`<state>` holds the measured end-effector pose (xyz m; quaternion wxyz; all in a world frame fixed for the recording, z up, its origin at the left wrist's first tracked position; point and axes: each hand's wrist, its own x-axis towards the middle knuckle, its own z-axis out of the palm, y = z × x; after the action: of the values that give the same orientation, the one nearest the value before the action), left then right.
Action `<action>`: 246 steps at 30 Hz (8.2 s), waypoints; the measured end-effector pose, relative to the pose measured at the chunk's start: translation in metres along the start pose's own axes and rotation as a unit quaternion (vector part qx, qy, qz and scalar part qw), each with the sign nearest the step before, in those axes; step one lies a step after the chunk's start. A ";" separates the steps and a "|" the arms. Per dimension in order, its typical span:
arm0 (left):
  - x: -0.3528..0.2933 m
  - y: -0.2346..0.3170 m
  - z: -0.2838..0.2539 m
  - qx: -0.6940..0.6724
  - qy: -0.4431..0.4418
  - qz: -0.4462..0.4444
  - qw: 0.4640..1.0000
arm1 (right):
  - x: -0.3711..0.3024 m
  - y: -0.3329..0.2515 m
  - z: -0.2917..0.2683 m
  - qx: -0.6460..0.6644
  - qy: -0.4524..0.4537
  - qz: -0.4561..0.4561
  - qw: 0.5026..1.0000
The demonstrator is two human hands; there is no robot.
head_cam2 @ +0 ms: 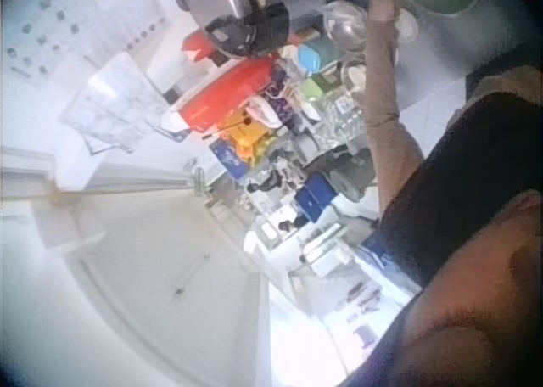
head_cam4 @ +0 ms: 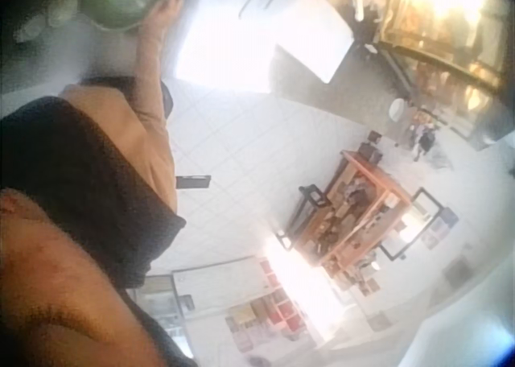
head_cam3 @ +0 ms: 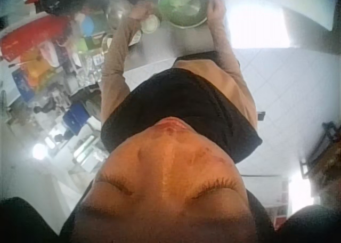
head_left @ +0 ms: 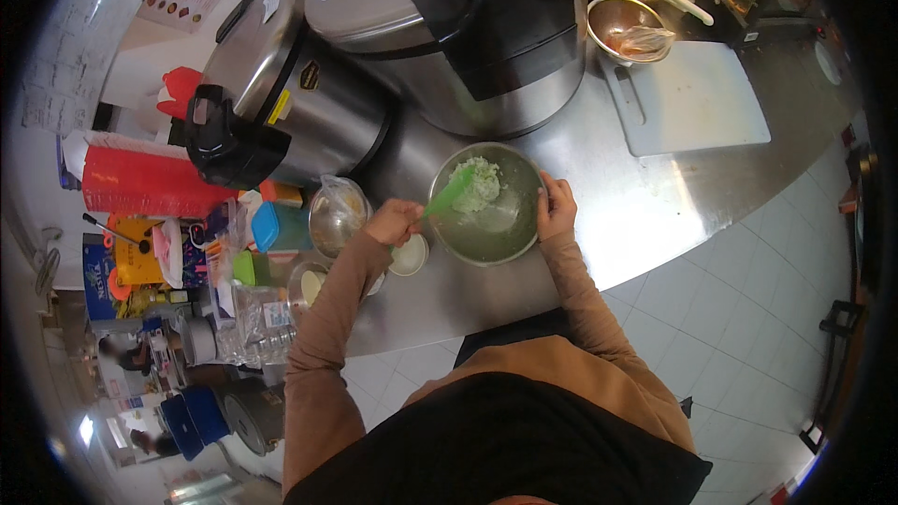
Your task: The person scoops a green mixture into a paper cup, places it in a takeaway box, and adds ice from a rice cooker. They then use tongs to place fried chicken pieces into the box, add a side of yellow food, and close the box after writing on a receipt.
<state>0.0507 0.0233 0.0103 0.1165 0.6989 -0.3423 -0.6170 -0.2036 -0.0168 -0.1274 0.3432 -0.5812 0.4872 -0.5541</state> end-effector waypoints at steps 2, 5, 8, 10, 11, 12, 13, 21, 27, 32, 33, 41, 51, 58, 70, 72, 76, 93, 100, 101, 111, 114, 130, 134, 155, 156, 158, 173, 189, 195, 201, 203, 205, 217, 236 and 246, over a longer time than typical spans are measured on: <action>0.017 -0.013 0.016 0.314 0.129 0.137 0.931 | 0.001 -0.014 0.002 0.005 -0.023 0.012 1.000; 0.061 -0.051 0.072 0.447 0.238 0.161 0.847 | -0.001 -0.020 0.005 -0.010 -0.045 0.040 0.998; 0.021 -0.023 0.087 0.471 0.069 0.135 0.869 | 0.002 -0.017 -0.001 -0.014 -0.064 0.052 0.996; -0.017 0.032 0.080 0.538 0.044 0.111 0.834 | 0.005 -0.023 -0.006 -0.005 -0.103 0.052 0.993; -0.023 0.049 0.074 0.570 0.032 0.097 0.815 | 0.011 -0.035 -0.008 0.002 -0.132 0.050 0.990; -0.019 0.054 0.070 0.631 0.099 0.163 0.752 | 0.015 -0.045 -0.009 0.010 -0.160 0.049 0.986; -0.011 0.058 0.068 0.681 0.161 0.229 0.677 | 0.017 -0.049 -0.009 0.009 -0.169 0.028 0.985; 0.009 -0.005 0.047 0.649 0.140 0.123 0.737 | 0.021 -0.037 -0.002 -0.020 -0.127 -0.051 0.990; 0.042 -0.060 0.080 0.291 0.023 0.123 0.949 | 0.009 -0.041 0.000 0.021 -0.108 -0.006 0.994; 0.033 -0.032 0.046 -0.244 -0.063 0.019 0.968 | 0.003 -0.035 0.001 0.003 -0.060 -0.013 0.998; 0.024 -0.028 0.033 -0.272 -0.086 0.030 0.958 | 0.002 -0.034 0.000 -0.003 -0.048 -0.007 0.999; 0.049 -0.071 0.056 0.294 0.274 0.240 0.884 | -0.002 -0.029 0.008 -0.001 -0.001 0.000 1.000; 0.013 -0.013 0.063 0.243 0.113 0.150 0.952 | -0.005 -0.013 0.005 -0.007 0.018 -0.056 0.998; -0.013 0.014 0.072 0.504 0.174 0.208 0.820 | -0.002 -0.034 -0.010 -0.026 -0.076 -0.036 0.996; 0.023 -0.052 0.051 0.561 0.119 0.138 0.807 | 0.008 -0.045 0.000 0.020 -0.026 -0.036 0.999; 0.035 -0.082 0.069 0.487 0.090 0.220 0.840 | 0.001 -0.043 0.001 0.049 0.013 -0.013 0.999; 0.051 -0.054 0.098 0.214 0.029 0.130 0.968 | -0.006 -0.031 -0.004 0.020 -0.012 -0.019 1.000; 0.034 -0.037 0.104 0.339 0.224 0.177 0.896 | -0.027 0.004 0.006 -0.034 0.034 -0.034 0.998; 0.020 -0.023 0.059 0.313 0.233 0.114 0.913 | -0.053 0.000 0.027 0.092 0.016 0.079 0.992; 0.028 -0.029 0.069 0.346 0.220 0.090 0.907 | -0.059 0.001 0.032 0.125 0.009 0.097 0.987; -0.109 -0.037 0.072 0.189 0.386 0.206 0.879 | -0.106 -0.075 0.037 0.149 -0.052 0.240 0.958; -0.225 -0.082 0.036 -0.018 0.583 0.450 0.676 | -0.130 -0.078 0.041 0.039 0.000 0.112 0.993; -0.522 -0.310 0.076 -0.055 0.597 0.786 0.146 | -0.410 -0.237 0.247 0.339 -0.472 -0.168 0.796; -0.547 -0.362 0.050 -0.031 0.610 0.771 0.180 | -0.456 -0.262 0.296 0.324 -0.511 -0.179 0.776; -0.616 -0.519 -0.184 -0.161 0.542 0.752 0.338 | -0.623 -0.356 0.627 0.138 -0.608 -0.316 0.716; -0.622 -0.528 -0.195 -0.174 0.519 0.756 0.358 | -0.625 -0.351 0.642 0.102 -0.589 -0.322 0.734; -0.640 -0.547 -0.214 -0.197 0.472 0.749 0.422 | -0.631 -0.345 0.671 0.038 -0.554 -0.334 0.761; -0.496 -0.739 -0.422 -0.214 0.705 0.506 0.448 | -0.616 -0.336 0.712 -0.110 -0.606 -0.187 0.765; -0.309 -0.816 -0.442 0.141 0.595 0.175 0.771 | -0.593 -0.420 0.691 -0.111 -0.175 -0.376 0.903; -0.321 -0.823 -0.454 -0.091 0.597 0.291 0.742 | -0.575 -0.473 0.609 -0.135 -0.025 -0.531 0.836; -0.369 -0.718 -0.413 -0.685 -0.184 0.405 0.577 | -0.559 -0.434 0.486 -0.073 -0.065 -0.506 0.857; -0.374 -0.680 -0.377 -0.693 -0.281 0.389 0.537 | -0.556 -0.417 0.436 -0.061 -0.081 -0.451 0.887; -0.371 -0.638 -0.341 -0.694 -0.324 0.374 0.523 | -0.552 -0.407 0.383 -0.027 -0.095 -0.356 0.929; -0.339 -0.364 -0.122 -0.410 -0.089 0.506 0.754 | -0.501 -0.343 0.111 -0.072 0.082 -0.140 0.984; 0.086 -0.019 0.209 0.002 0.123 0.456 0.881 | -0.143 -0.049 -0.206 -0.306 0.058 0.086 0.946; 0.120 0.012 0.206 0.186 0.267 0.443 0.836 | -0.017 0.040 -0.210 -0.371 -0.157 0.075 0.912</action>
<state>-0.1474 -0.0064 -0.1198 0.3322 0.6187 -0.6790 -0.2140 -0.4154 0.0171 -0.1382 0.2151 -0.7083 0.6396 -0.2073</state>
